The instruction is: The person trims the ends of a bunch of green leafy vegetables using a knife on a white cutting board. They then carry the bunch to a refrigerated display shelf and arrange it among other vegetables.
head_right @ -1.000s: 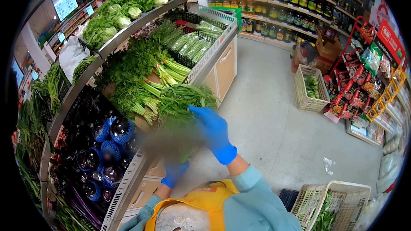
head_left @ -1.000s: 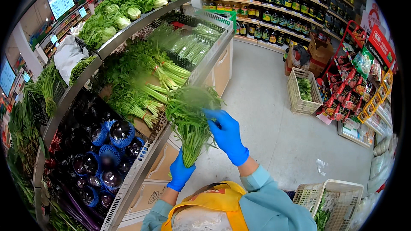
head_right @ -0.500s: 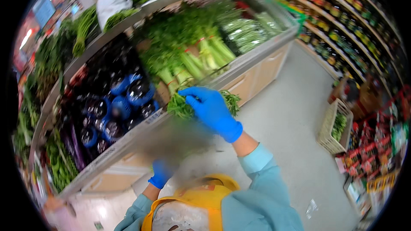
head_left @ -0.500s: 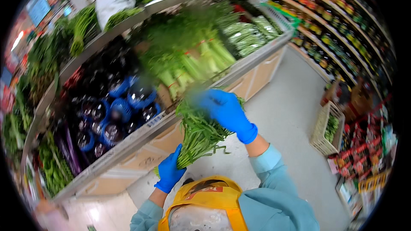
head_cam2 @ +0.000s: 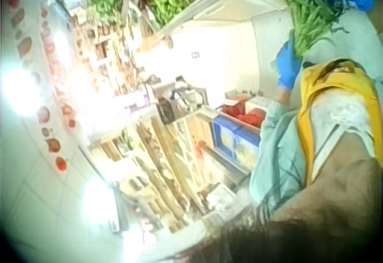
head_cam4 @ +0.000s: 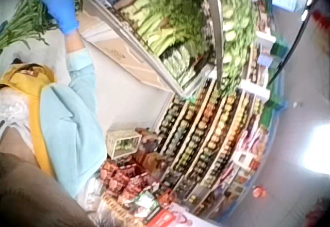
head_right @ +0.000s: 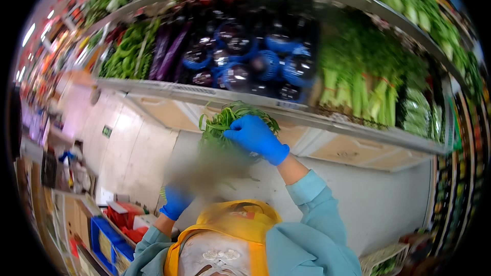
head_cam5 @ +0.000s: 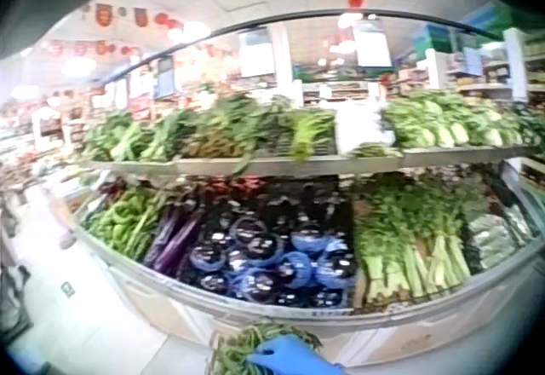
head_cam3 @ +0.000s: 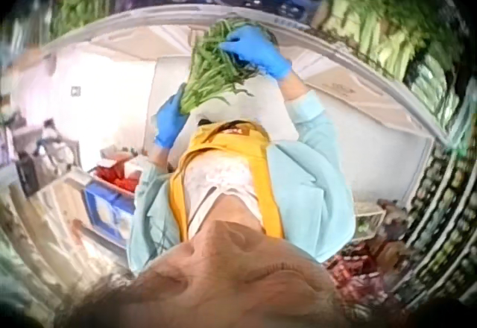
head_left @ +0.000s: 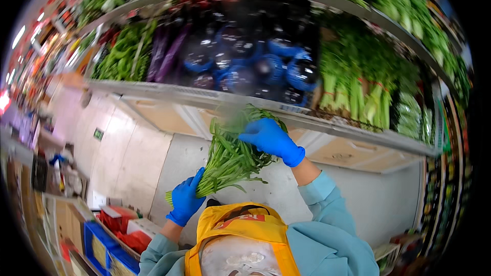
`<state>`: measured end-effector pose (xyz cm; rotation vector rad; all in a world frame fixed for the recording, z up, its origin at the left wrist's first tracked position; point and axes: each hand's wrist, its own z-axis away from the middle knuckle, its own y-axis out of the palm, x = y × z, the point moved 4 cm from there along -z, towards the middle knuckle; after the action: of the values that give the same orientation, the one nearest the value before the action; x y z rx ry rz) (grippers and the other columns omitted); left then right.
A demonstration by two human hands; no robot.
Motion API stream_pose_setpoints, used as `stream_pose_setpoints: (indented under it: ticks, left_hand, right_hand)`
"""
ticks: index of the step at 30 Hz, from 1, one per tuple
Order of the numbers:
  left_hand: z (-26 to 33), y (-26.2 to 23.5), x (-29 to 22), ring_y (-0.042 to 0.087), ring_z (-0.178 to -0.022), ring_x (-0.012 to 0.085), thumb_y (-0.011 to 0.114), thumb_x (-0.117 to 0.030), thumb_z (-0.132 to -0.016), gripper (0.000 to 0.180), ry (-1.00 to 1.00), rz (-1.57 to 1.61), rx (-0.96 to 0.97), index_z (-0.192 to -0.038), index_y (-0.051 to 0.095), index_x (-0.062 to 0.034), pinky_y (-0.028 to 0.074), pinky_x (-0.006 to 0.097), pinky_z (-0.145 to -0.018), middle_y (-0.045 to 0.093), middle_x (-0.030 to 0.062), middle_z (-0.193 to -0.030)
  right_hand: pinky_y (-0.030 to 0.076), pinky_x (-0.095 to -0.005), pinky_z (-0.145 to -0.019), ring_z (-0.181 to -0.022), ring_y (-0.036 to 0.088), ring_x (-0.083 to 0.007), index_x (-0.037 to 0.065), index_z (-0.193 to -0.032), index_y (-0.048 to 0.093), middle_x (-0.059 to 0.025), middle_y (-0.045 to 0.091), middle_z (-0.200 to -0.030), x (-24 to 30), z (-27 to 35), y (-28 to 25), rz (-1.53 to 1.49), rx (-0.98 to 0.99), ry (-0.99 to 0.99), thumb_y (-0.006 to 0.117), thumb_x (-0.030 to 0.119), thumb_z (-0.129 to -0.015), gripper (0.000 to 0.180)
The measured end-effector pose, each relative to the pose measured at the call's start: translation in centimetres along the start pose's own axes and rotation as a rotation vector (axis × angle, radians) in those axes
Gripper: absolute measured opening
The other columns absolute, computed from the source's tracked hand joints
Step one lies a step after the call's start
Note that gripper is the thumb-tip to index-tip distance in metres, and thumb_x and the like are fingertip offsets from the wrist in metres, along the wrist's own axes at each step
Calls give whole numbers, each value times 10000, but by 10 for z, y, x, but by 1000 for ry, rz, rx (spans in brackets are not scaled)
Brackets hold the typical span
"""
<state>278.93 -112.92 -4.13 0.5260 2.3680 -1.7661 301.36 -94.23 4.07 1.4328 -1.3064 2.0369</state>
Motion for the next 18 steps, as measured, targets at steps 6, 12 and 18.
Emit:
stream_pose_setpoints:
  ticks: [6,12,18]
  left_hand:
    - [69,-51,129,588,-700,271,690,-134,-606,768,-268,-75,-108,-1327,437,-210,474,365,-609,601,73,-849]
    - [124,-115,284,587,-711,278,690,-132,-608,787,-447,-155,-125,-1340,415,-217,473,378,-619,604,73,-892]
    - [161,-178,432,585,-713,288,691,-119,-605,774,-552,-104,-278,-1329,432,-211,472,378,-612,602,83,-872]
  right_hand:
    - [420,-247,-482,-499,525,-92,-3,-730,629,-32,548,-607,86,-108,134,-114,295,16,650,255,-803,270]
    - [431,-245,-478,-515,539,-96,8,-819,657,-44,588,-654,181,-206,287,-101,343,-64,612,241,-833,237]
    - [445,-233,-474,-552,544,-98,28,-1000,661,-62,638,-776,252,-278,389,-210,133,-92,542,205,-881,245]
